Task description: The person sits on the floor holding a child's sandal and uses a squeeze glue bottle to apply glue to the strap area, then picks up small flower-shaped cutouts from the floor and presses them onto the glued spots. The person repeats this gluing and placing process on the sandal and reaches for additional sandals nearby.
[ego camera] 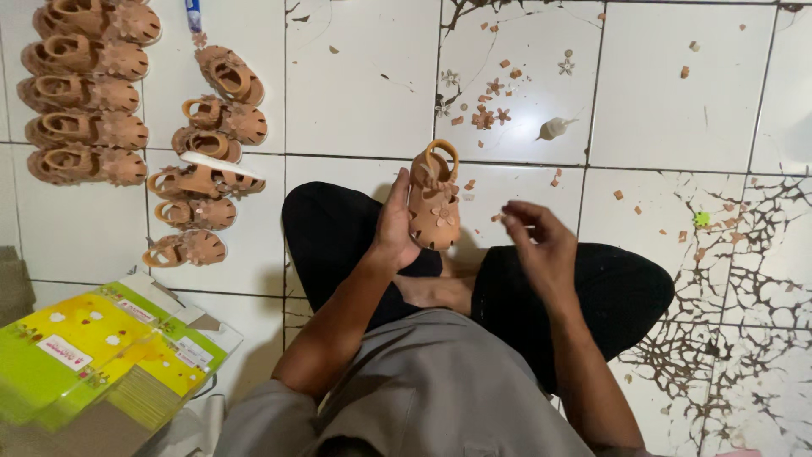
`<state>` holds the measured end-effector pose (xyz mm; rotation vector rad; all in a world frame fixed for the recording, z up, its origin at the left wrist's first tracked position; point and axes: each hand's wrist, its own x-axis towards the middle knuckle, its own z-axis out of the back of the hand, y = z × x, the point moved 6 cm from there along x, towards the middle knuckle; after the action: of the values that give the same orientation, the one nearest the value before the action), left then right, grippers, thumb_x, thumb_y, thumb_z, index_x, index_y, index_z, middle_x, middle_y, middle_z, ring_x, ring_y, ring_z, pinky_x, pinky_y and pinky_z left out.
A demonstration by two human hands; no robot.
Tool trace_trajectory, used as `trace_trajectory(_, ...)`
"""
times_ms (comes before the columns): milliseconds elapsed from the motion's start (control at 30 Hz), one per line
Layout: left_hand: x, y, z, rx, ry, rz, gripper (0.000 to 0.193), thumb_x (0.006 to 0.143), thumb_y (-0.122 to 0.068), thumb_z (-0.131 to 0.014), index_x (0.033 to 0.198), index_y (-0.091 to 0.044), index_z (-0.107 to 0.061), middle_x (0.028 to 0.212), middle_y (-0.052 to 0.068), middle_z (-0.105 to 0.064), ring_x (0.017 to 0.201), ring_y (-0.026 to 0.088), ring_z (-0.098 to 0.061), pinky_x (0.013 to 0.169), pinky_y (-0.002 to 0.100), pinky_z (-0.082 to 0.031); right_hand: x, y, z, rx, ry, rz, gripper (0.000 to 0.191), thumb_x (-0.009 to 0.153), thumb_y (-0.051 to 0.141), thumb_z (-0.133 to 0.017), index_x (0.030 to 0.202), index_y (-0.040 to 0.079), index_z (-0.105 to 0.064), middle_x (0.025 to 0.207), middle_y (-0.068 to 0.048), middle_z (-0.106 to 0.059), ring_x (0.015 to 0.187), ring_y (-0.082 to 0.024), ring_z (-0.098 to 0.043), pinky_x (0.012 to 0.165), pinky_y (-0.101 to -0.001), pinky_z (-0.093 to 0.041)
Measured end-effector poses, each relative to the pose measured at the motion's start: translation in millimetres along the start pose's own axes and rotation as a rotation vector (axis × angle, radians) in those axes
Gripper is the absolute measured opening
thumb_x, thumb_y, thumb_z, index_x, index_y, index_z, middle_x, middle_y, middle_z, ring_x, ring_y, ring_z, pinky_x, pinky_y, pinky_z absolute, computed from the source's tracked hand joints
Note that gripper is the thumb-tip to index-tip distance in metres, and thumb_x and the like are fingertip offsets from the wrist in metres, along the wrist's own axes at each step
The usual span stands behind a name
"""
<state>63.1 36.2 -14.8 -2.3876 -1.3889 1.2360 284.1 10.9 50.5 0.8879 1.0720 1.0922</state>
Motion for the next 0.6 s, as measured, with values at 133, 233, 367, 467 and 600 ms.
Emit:
trace_trajectory(133,6,-6,-8,-0.082,0.149,-0.023,0.062,0.110,-0.053,-0.032,0.141,-0.004,-0.055,0.125,0.019,-0.068,0.113,0.027,-0.066,0.096,0.043,-0.058,68,-55,37,-0.218,-0.181,0.007,0.047,0.093,0.019,-0.078,0.130,-0.006,-0.063,0.122,-0.017,-0.072,0.107,-0.024,-0.070,0.089,-0.0355,-0.058)
trace_trajectory(233,11,-6,-10,-0.152,0.174,-0.010,0.060,0.110,-0.050,-0.032,0.143,-0.005,-0.054,0.126,0.020,-0.068,0.114,0.027,-0.066,0.098,0.042,-0.058,110,-81,48,-0.351,-0.299,0.072,0.062,0.091,0.024,-0.084,0.135,-0.009,-0.056,0.128,-0.022,-0.064,0.109,-0.028,-0.066,0.089,-0.0403,-0.056)
trace_trajectory(367,16,-20,-13,-0.185,0.248,-0.032,0.061,0.112,-0.049,-0.031,0.144,-0.002,-0.052,0.127,0.020,-0.068,0.114,0.028,-0.066,0.097,0.043,-0.056,153,-82,39,-0.416,-0.377,0.212,0.073,0.088,0.024,-0.088,0.139,-0.012,-0.049,0.132,-0.027,-0.055,0.110,-0.032,-0.060,0.090,-0.0435,-0.053)
trace_trajectory(467,19,-27,-12,-0.146,0.245,-0.067,0.058,0.113,-0.046,-0.029,0.145,-0.003,-0.050,0.126,0.021,-0.068,0.114,0.028,-0.066,0.097,0.043,-0.055,175,-85,36,-0.403,-0.435,0.111,0.054,0.090,0.026,-0.090,0.123,-0.005,-0.060,0.115,-0.020,-0.064,0.098,-0.030,-0.064,0.085,-0.0418,-0.053)
trace_trajectory(600,25,-27,-2,-0.115,0.220,-0.073,0.055,0.114,-0.040,-0.031,0.148,0.000,-0.048,0.136,0.021,-0.062,0.122,0.028,-0.064,0.104,0.040,-0.055,187,-85,35,-0.281,-0.348,0.222,0.032,0.100,0.018,-0.080,0.112,-0.003,-0.060,0.106,-0.016,-0.067,0.094,-0.024,-0.068,0.083,-0.0360,-0.057)
